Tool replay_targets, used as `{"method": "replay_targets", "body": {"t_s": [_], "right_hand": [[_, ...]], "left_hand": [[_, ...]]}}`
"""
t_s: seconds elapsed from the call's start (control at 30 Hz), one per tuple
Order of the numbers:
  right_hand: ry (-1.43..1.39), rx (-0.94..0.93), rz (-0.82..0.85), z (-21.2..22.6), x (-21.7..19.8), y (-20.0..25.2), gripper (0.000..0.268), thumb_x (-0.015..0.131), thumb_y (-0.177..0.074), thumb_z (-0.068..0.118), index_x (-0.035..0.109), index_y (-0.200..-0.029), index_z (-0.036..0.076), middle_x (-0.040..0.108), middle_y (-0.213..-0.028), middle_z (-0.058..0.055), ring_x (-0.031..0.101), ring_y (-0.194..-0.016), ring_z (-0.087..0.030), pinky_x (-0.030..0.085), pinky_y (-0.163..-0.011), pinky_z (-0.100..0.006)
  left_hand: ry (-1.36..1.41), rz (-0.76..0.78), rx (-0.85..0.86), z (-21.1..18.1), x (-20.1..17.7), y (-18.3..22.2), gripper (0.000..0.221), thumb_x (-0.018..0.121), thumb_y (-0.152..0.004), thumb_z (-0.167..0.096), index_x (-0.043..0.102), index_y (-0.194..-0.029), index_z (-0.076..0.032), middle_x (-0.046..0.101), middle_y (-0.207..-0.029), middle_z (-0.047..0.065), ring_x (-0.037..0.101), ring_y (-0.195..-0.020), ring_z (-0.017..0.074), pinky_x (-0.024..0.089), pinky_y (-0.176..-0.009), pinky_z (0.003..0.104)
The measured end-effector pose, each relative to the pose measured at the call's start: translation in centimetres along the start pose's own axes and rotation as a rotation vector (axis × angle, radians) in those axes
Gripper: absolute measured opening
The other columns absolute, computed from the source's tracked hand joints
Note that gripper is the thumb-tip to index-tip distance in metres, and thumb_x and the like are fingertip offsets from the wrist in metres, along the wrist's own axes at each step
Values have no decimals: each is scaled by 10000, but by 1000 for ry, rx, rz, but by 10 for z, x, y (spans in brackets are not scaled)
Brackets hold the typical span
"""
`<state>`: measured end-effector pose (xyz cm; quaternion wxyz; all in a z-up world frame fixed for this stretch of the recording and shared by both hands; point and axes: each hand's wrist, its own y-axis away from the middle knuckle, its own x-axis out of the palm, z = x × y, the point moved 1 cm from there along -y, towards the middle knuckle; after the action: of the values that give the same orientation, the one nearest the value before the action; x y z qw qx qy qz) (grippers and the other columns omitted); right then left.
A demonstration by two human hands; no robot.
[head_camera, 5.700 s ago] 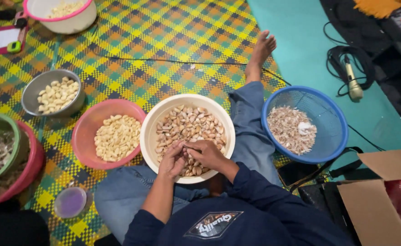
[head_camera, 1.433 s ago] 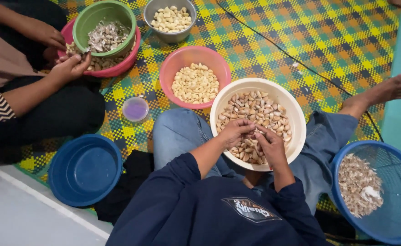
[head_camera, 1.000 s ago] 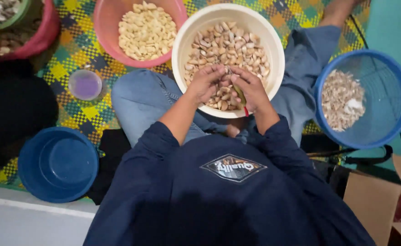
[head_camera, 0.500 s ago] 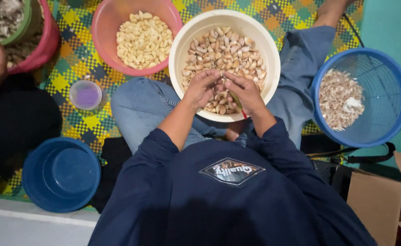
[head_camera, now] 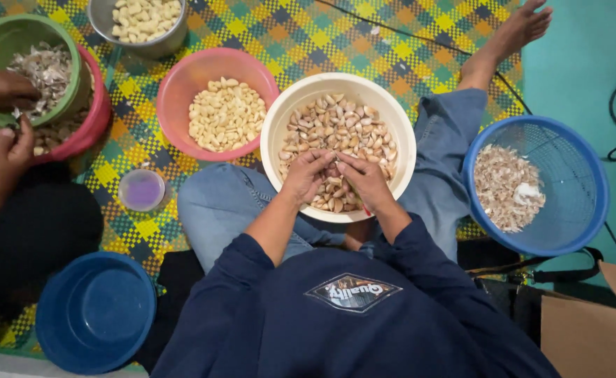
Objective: A person sits on the floor and manually peels garlic cloves, separating the skins from the peeled cloves into different bowls.
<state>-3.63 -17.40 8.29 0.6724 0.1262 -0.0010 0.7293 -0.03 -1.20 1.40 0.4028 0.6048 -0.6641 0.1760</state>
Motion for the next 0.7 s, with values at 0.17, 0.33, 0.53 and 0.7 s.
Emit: {"method": "replay_targets", "body": {"t_s": [0.17,0.33,0.53,0.7], "right_hand": [[25,16,13,10,4,3,376,679,-981,106,657,-1348,28,712,-890,-243,625,-501,-159,462,-331,-242],[-5,87,57,21,2,5,399,701,-963,101,649,-1354,42,718,-911,-255,615,-502,-157,449,-340,-239],[-50,150,78,27,1,6,407,710,-952,97,655,-1353,51,717,-894,-245,608,-494,-153,439,-335,-235],[-42,145,65,22,-1,5,407,721,-948,100,658,-1347,54,713,-903,-240,614,-509,-157,443,-335,-239]], "left_hand": [[-42,-5,27,6,-7,-5,160,783,-900,-24,679,-1017,3,725,-855,142,782,-803,292,684,-651,368],[-68,-38,3,-6,7,6,193,816,-867,-34,691,-1009,1,725,-836,121,778,-768,257,674,-646,315],[-86,-29,-18,-10,11,7,196,833,-844,-35,706,-991,-8,730,-812,114,779,-741,242,671,-635,290],[-91,-45,-13,-9,12,7,202,846,-826,-24,706,-971,-10,725,-804,103,776,-723,234,668,-635,284]]}}
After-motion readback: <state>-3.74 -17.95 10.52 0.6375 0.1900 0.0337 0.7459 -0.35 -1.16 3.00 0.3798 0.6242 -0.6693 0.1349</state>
